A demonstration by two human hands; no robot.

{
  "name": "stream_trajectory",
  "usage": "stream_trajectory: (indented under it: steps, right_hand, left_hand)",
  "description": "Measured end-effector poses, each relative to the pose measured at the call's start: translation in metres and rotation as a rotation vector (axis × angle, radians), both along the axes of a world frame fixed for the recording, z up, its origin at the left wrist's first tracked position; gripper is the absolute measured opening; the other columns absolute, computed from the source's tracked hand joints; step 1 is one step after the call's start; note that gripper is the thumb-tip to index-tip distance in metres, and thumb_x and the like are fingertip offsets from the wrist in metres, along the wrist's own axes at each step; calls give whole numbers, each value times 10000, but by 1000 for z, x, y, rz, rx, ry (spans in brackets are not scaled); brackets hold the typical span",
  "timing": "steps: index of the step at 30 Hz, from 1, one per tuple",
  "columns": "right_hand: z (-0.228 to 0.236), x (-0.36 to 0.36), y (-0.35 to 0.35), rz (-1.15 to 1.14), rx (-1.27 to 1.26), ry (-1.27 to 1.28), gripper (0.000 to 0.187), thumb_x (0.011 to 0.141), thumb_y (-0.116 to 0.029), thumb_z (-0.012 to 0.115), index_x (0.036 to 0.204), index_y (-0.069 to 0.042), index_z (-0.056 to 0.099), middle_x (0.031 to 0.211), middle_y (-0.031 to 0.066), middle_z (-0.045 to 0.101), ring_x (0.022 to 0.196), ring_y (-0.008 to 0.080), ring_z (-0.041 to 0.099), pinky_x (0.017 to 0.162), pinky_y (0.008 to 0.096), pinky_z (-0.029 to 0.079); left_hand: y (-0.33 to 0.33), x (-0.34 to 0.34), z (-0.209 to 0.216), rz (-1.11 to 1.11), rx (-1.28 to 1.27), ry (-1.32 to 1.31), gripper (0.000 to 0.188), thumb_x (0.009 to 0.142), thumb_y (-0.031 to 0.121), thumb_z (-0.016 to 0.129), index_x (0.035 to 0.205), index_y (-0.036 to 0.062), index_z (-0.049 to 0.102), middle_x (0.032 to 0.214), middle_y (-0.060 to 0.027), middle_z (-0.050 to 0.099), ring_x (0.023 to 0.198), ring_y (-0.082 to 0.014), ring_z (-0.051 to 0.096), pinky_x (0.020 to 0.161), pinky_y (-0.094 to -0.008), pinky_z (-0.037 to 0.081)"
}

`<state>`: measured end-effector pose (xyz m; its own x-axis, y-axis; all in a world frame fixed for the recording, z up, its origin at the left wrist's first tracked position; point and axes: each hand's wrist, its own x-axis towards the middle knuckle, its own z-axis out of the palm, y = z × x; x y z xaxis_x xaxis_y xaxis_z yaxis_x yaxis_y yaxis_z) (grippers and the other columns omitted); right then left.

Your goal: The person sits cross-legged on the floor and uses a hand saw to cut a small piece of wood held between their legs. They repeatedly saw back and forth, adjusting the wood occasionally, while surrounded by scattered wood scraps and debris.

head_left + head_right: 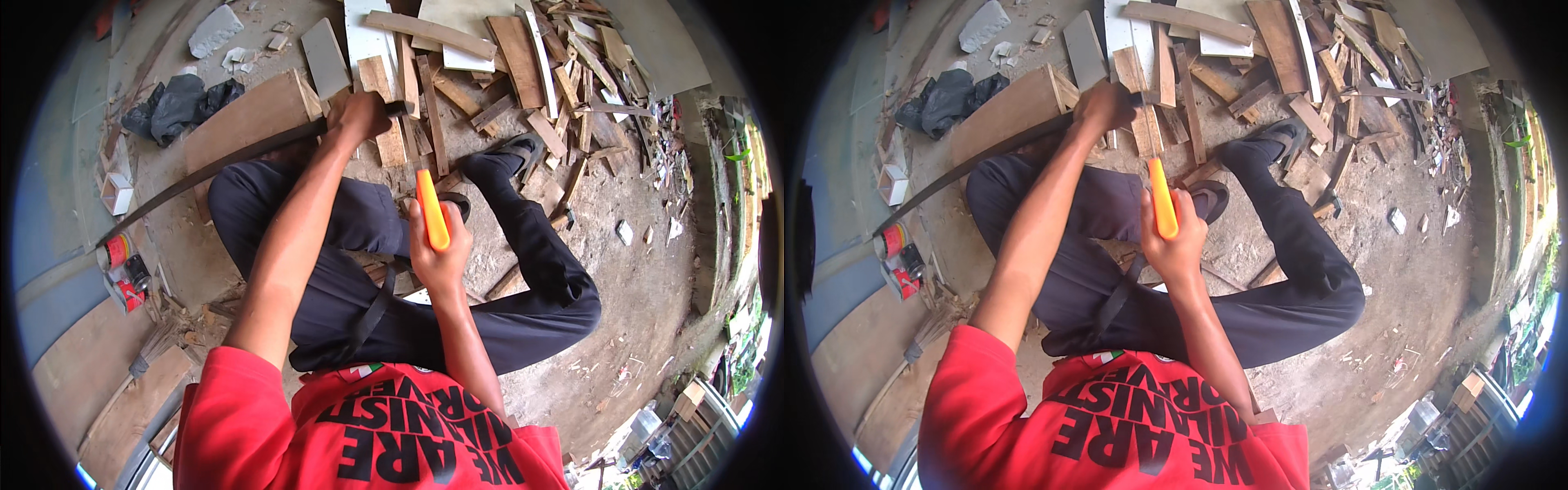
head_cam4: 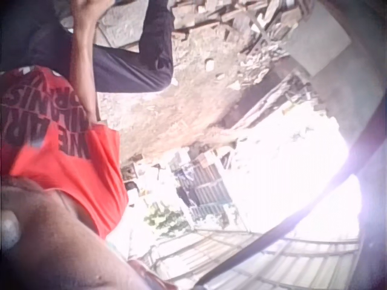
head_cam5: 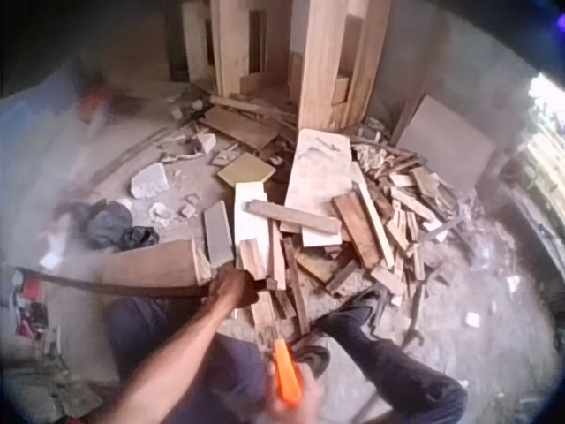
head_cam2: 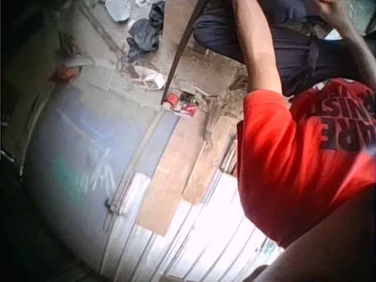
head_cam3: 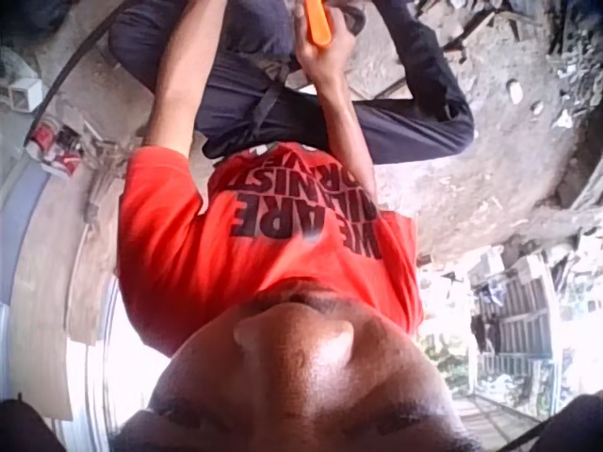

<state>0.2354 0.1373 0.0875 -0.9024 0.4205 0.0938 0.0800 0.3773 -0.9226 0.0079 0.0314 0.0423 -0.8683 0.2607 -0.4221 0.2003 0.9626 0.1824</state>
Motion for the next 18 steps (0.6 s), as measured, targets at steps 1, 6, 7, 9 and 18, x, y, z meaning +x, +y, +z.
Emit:
stream_trajectory:
  steps: [1, 6, 7, 9, 18]
  right_hand:
    - [-5, 7, 1, -24, 6, 37, 198, 888, -134, 733, 893, -2, 586, 607, 124, 596, 509, 203, 638, 501, 298, 472]
    - [5, 35, 5, -46, 65, 56, 192, 885, -131, 743, 907, 12, 617, 603, 84, 592, 506, 123, 598, 496, 264, 454]
    - [12, 36, 5, -40, 48, 36, 192, 896, -139, 736, 907, 14, 621, 602, 70, 587, 523, 94, 573, 502, 256, 441]
    - [29, 34, 6, -59, -86, -55, 192, 917, -147, 715, 904, 19, 621, 613, 41, 573, 551, 65, 524, 513, 247, 419]
    - [11, 29, 42, -173, -98, 57, 207, 941, -164, 678, 893, 19, 594, 661, 49, 546, 591, 93, 511, 553, 274, 421]
  left_hand:
    - [-2, 6, -4, 30, 62, 39, 216, 761, 160, 611, 889, 82, 765, 903, -182, 735, 827, -317, 727, 710, -416, 561]
    - [-5, 34, -31, -48, 24, 350, 130, 761, 70, 590, 738, 69, 718, 701, -155, 707, 601, -242, 692, 527, -399, 540]
    - [-8, 36, -36, -54, 41, 370, 128, 763, 68, 587, 759, 66, 715, 700, -152, 707, 603, -245, 693, 543, -401, 546]
    - [-11, 40, -43, -63, 79, 411, 131, 768, 66, 583, 801, 61, 709, 698, -146, 706, 608, -249, 693, 575, -403, 558]
    - [-7, 58, -33, -129, 160, 407, 685, 837, 656, 586, 1230, 95, 591, 1164, -114, 653, 1169, -283, 562, 1027, -474, 334]
